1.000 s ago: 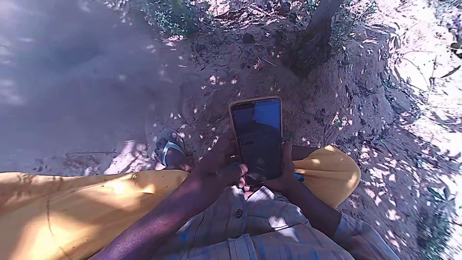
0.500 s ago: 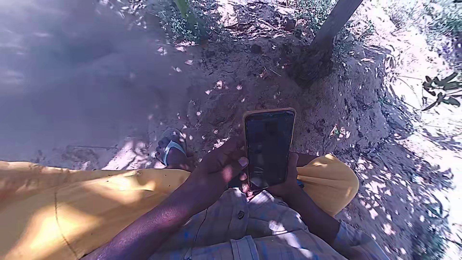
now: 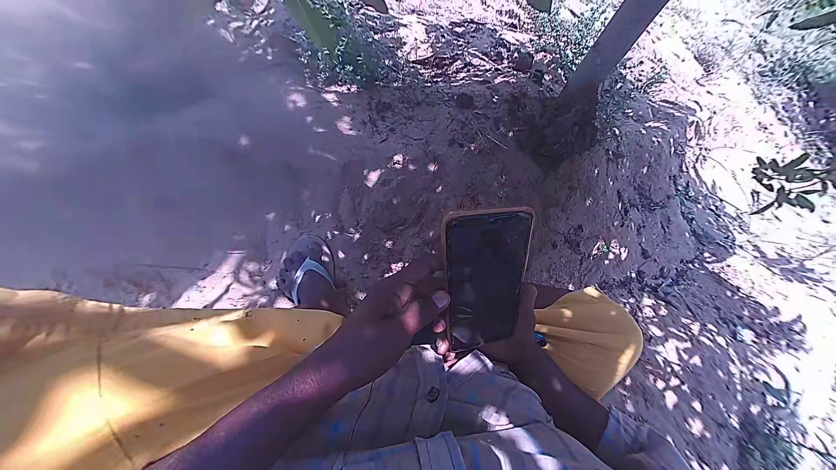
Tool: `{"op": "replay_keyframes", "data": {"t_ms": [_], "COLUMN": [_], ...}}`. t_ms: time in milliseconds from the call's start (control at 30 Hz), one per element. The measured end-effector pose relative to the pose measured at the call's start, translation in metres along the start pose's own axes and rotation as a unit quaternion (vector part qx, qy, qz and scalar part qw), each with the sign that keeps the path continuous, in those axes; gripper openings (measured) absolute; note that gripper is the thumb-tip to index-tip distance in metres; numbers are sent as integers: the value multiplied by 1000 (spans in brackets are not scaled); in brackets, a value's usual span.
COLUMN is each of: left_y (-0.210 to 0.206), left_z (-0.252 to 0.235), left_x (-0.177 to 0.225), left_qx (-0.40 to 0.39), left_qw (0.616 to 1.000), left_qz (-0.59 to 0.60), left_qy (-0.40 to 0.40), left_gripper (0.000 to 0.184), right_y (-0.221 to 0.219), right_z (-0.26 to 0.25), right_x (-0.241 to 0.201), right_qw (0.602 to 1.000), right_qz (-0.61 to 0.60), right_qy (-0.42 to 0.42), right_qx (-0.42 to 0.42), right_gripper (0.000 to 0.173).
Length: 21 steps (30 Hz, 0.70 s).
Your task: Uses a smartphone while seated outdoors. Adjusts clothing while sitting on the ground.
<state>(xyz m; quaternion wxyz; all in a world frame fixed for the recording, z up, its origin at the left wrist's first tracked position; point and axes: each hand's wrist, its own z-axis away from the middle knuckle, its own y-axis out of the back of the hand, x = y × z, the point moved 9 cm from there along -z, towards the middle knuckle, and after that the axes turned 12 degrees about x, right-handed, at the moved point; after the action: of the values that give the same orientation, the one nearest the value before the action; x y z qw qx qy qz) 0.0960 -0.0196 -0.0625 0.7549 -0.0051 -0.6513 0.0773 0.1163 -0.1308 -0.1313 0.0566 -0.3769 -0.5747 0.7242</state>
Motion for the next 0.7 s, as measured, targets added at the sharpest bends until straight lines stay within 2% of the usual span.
{"op": "replay_keyframes", "data": {"t_ms": [500, 700], "left_y": [-3, -1], "left_z": [-1, 0], "left_x": [-1, -2], "left_qx": [-8, -2], "left_qw": [1000, 1000], "left_qz": [15, 14], "left_qy": [2, -4], "left_gripper": [29, 30], "right_y": [4, 3], "right_z": [1, 0], "right_x": [7, 5], "right_qw": [999, 999], "right_qz": [-6, -15], "right_qy": [-31, -15], "right_qx": [-17, -32], "right_gripper": [75, 73]}}
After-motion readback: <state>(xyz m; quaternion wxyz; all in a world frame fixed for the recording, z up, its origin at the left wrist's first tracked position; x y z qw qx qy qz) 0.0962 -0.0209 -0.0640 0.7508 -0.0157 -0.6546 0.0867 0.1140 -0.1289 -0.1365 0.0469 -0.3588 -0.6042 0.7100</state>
